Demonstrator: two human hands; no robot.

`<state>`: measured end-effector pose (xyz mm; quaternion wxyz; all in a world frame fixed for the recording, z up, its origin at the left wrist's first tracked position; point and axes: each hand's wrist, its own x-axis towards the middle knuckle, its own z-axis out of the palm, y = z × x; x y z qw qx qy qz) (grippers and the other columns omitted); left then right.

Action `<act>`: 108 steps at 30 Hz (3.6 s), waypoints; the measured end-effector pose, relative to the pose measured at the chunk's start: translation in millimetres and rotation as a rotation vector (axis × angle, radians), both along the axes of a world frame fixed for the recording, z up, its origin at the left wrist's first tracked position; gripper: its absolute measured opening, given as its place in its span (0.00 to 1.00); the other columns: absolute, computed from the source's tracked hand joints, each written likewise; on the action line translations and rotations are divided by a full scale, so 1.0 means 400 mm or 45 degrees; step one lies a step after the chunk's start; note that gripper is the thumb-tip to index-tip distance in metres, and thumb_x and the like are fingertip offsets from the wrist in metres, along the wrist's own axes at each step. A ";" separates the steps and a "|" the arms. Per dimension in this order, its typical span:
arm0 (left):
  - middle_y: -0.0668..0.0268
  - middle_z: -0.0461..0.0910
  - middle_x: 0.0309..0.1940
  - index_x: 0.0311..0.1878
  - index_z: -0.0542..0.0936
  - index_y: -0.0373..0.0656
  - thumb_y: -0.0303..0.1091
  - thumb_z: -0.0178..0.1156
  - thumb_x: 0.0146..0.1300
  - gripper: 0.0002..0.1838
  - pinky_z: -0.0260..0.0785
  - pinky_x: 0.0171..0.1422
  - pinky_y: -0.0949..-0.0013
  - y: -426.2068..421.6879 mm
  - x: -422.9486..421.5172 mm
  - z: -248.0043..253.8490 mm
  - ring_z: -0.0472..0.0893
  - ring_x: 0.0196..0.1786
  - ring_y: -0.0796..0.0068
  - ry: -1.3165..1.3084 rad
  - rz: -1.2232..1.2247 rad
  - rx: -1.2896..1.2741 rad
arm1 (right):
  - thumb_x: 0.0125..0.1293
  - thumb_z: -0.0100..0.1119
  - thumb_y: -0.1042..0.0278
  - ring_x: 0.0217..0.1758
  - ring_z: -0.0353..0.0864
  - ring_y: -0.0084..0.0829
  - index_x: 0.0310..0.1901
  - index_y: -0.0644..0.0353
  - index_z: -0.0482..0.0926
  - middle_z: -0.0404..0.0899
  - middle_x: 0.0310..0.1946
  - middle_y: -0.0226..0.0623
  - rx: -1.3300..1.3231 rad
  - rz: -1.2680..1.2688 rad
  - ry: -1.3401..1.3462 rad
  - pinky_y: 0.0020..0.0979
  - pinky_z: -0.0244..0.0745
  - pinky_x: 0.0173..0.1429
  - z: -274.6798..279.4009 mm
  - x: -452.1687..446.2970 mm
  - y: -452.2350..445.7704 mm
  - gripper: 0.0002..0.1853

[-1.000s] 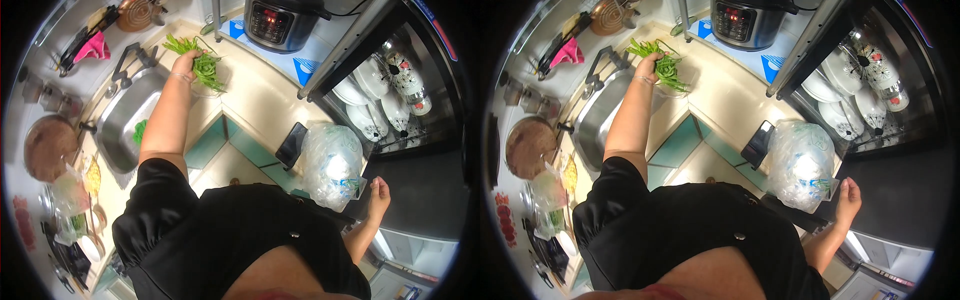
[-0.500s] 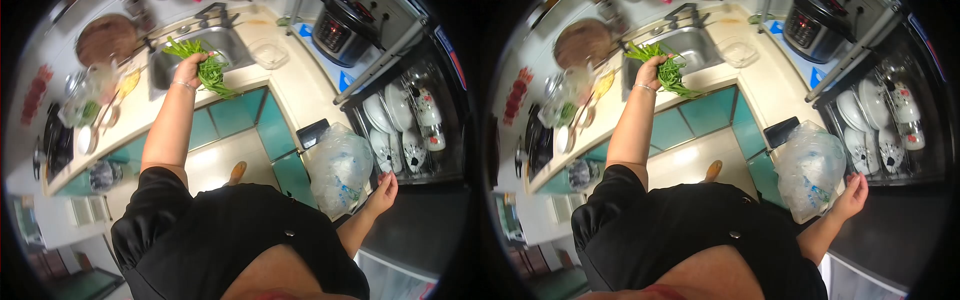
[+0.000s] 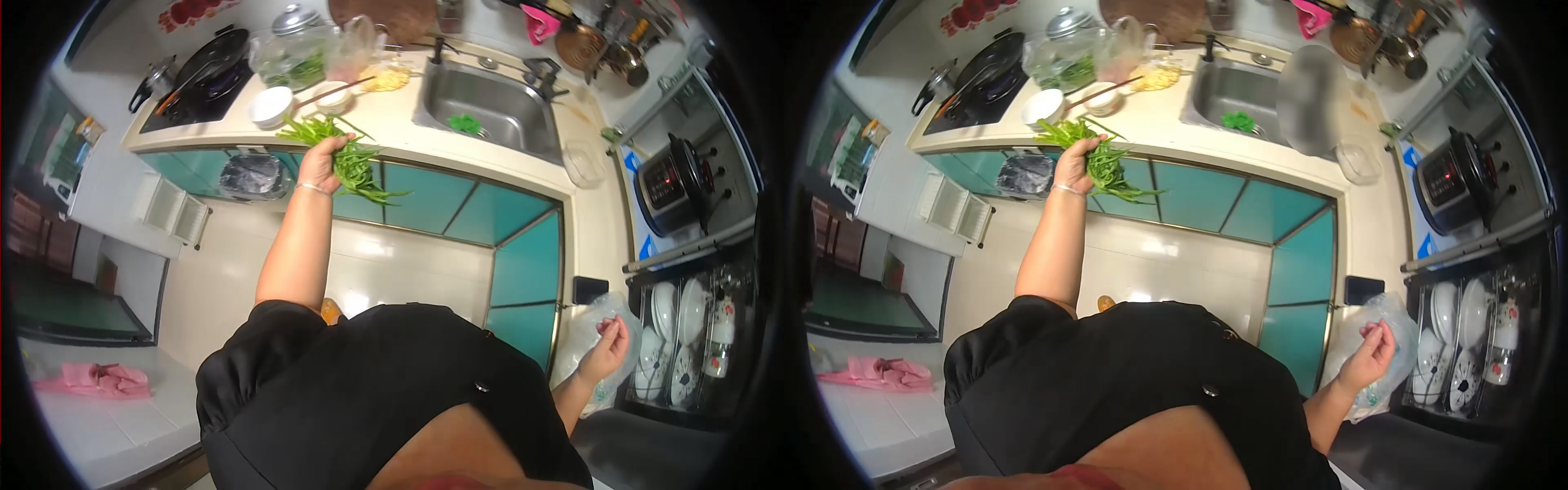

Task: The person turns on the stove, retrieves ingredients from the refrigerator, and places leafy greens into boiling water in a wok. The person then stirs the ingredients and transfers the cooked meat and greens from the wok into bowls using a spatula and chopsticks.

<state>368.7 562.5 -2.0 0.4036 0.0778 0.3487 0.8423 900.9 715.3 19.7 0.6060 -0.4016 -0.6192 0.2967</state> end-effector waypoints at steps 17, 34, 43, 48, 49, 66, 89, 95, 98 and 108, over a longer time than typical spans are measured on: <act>0.56 0.78 0.35 0.38 0.76 0.29 0.24 0.56 0.53 0.10 0.74 0.44 0.63 -0.747 -0.713 0.062 0.78 0.35 0.65 0.148 0.548 -0.220 | 0.60 0.58 0.73 0.29 0.71 0.14 0.39 0.64 0.77 0.75 0.27 0.25 -0.251 0.821 -0.390 0.18 0.68 0.35 -0.175 -1.001 -0.300 0.07; 0.55 0.78 0.33 0.39 0.74 0.28 0.20 0.54 0.51 0.10 0.75 0.39 0.65 -0.633 -1.419 0.366 0.79 0.34 0.65 0.664 0.901 -0.284 | 0.57 0.61 0.71 0.28 0.73 0.19 0.38 0.65 0.78 0.77 0.27 0.33 -0.122 0.948 -0.477 0.21 0.70 0.35 -0.156 -1.720 -0.243 0.09; 0.55 0.77 0.40 0.49 0.71 0.33 0.30 0.65 0.44 0.26 0.70 0.43 0.67 -0.433 -1.922 0.359 0.78 0.39 0.65 1.172 0.779 -0.814 | 0.58 0.59 0.72 0.29 0.73 0.20 0.39 0.65 0.78 0.78 0.28 0.34 -0.408 0.646 -0.493 0.22 0.70 0.37 -0.172 -1.787 -0.463 0.09; 0.53 0.72 0.53 0.61 0.62 0.32 0.39 0.68 0.46 0.40 0.65 0.55 0.66 -0.405 -2.039 0.281 0.73 0.54 0.63 1.224 0.233 -1.391 | 0.58 0.60 0.71 0.31 0.74 0.20 0.40 0.65 0.78 0.78 0.28 0.33 -0.613 0.533 -0.589 0.23 0.71 0.39 -0.156 -1.831 -0.627 0.09; 0.52 0.69 0.56 0.62 0.61 0.33 0.42 0.68 0.47 0.42 0.63 0.58 0.67 -0.416 -2.064 0.269 0.70 0.58 0.62 1.290 0.184 -1.388 | 0.58 0.60 0.71 0.31 0.75 0.21 0.40 0.65 0.78 0.78 0.29 0.33 -0.618 0.496 -0.587 0.23 0.71 0.39 -0.156 -1.841 -0.649 0.09; 0.64 0.76 0.36 0.64 0.57 0.41 0.28 0.63 0.54 0.35 0.69 0.40 0.80 -0.889 -1.807 -0.142 0.75 0.35 0.81 1.187 0.607 -0.695 | 0.56 0.62 0.71 0.31 0.77 0.28 0.38 0.67 0.78 0.79 0.29 0.41 -0.383 0.519 -0.820 0.26 0.72 0.38 -0.136 -2.036 -0.721 0.10; 0.53 0.77 0.35 0.47 0.70 0.34 0.28 0.50 0.64 0.11 0.76 0.40 0.71 -0.894 -1.857 0.093 0.80 0.33 0.70 0.983 0.665 -0.354 | 0.55 0.62 0.70 0.32 0.79 0.35 0.36 0.67 0.78 0.79 0.29 0.43 -0.432 0.500 -0.950 0.30 0.72 0.39 -0.110 -2.052 -0.732 0.10; 0.57 0.76 0.36 0.46 0.72 0.33 0.25 0.53 0.62 0.10 0.75 0.41 0.75 -0.955 -1.857 0.108 0.79 0.34 0.74 1.110 0.839 -0.467 | 0.55 0.62 0.69 0.32 0.79 0.35 0.36 0.66 0.78 0.79 0.29 0.43 -0.460 0.510 -0.973 0.30 0.72 0.38 -0.120 -2.049 -0.731 0.10; 0.55 0.78 0.36 0.47 0.71 0.35 0.29 0.51 0.64 0.11 0.76 0.41 0.71 -0.972 -1.849 0.099 0.80 0.34 0.71 1.122 0.915 -0.418 | 0.55 0.62 0.69 0.32 0.79 0.35 0.36 0.67 0.78 0.79 0.29 0.43 -0.433 0.514 -0.969 0.30 0.72 0.38 -0.110 -2.063 -0.741 0.10; 0.60 0.77 0.36 0.43 0.75 0.35 0.25 0.56 0.60 0.09 0.73 0.43 0.76 -0.916 -1.837 0.068 0.79 0.35 0.75 1.361 0.677 -0.424 | 0.56 0.62 0.69 0.28 0.75 0.29 0.37 0.66 0.78 0.78 0.27 0.40 -0.482 0.503 -0.953 0.27 0.70 0.32 -0.114 -2.059 -0.769 0.10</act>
